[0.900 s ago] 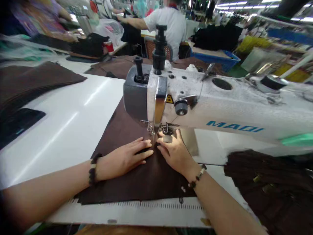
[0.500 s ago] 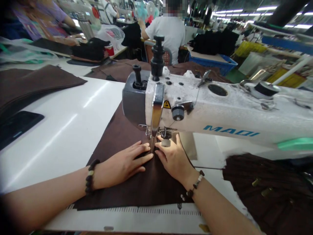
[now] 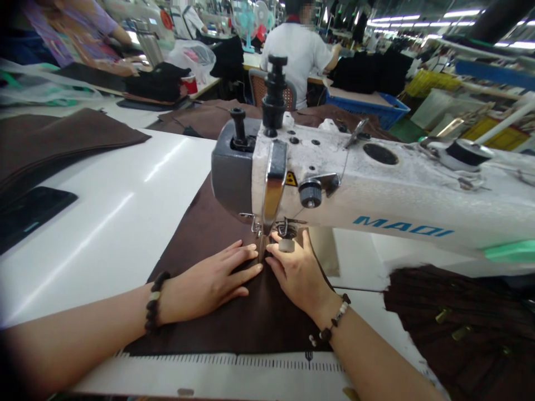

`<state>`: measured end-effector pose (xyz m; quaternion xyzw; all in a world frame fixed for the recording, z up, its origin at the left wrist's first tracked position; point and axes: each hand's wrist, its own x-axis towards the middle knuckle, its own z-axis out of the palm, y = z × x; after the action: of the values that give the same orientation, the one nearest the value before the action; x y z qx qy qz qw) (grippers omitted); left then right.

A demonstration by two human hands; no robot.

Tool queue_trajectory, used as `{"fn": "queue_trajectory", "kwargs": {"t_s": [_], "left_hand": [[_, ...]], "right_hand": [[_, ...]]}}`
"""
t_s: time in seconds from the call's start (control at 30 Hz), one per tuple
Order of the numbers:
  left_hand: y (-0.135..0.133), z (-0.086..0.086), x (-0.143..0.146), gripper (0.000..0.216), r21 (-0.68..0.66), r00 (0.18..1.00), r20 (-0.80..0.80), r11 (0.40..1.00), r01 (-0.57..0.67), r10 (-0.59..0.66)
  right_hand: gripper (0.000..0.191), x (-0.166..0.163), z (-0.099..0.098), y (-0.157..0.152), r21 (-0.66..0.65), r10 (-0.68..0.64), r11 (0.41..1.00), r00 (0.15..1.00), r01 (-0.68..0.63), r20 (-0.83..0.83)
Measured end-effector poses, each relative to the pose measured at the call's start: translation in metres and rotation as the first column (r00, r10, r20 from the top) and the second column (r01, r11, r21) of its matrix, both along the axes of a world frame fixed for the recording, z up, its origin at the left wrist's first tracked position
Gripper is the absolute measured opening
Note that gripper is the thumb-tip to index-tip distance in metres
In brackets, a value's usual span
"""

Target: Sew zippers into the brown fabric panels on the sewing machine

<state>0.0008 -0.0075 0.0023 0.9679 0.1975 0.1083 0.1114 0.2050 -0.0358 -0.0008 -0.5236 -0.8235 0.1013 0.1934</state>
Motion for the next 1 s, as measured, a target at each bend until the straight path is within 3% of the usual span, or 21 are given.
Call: {"fn": "queue_trajectory", "kwargs": {"t_s": [1.0], "left_hand": [[0.0046,0.0019,0.0020,0.035,0.017,1.000,0.000,1.000,0.014,-0.014]], "right_hand": [[0.023,0.0009,-0.0016,0.0023,0.006,-0.020,1.000,1.000,0.020,0.018]]}}
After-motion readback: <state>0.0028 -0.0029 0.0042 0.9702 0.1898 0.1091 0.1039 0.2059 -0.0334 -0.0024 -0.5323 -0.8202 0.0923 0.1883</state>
